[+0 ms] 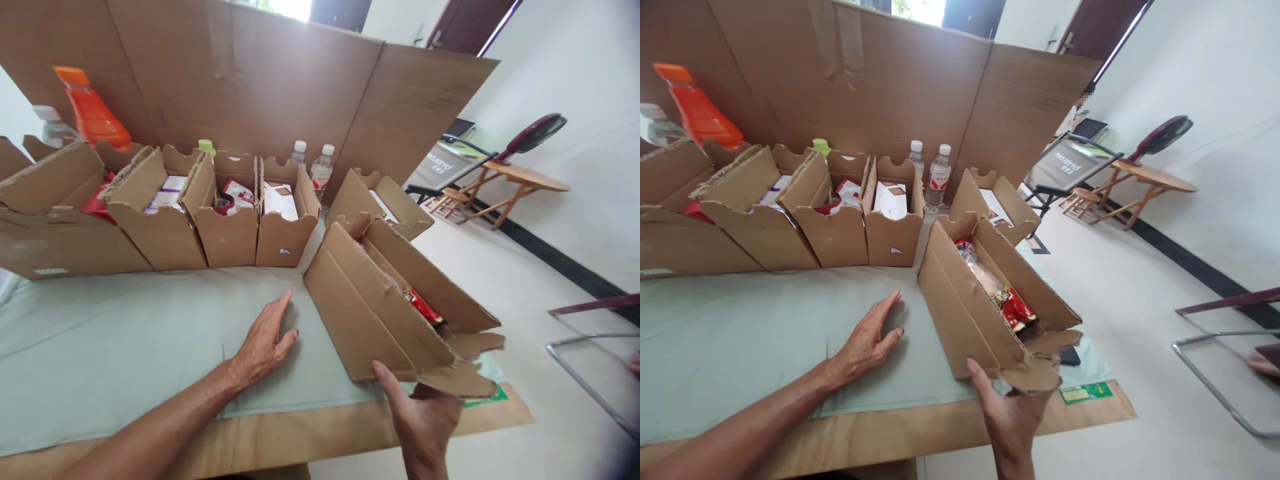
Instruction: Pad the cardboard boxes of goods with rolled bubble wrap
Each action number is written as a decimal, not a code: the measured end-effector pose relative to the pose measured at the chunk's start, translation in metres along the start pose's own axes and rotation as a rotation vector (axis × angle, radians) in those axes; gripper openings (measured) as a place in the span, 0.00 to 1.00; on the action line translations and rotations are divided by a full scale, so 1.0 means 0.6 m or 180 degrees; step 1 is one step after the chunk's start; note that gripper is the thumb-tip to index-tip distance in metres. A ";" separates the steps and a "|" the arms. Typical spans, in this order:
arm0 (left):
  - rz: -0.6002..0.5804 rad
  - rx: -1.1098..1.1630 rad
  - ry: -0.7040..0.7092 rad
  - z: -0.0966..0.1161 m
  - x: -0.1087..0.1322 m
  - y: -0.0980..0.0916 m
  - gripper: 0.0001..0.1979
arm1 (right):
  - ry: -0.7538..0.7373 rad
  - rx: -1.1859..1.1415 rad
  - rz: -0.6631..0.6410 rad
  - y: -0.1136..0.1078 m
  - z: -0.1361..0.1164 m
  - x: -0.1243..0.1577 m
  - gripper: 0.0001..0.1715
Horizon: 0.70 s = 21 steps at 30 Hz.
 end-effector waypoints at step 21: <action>0.0142 -0.0281 0.0280 0.006 0.000 0.006 0.34 | -0.0286 -0.0185 -0.0534 0.173 -0.058 -0.078 0.54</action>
Point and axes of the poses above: each hand's wrist, its own x-axis away from the middle knuckle, its own y-axis out of the palm, z = x × y, the point moved 5 cm from there along -x, towards the middle knuckle, and after that the axes turned 5 degrees about -y, right-handed, at the moved point
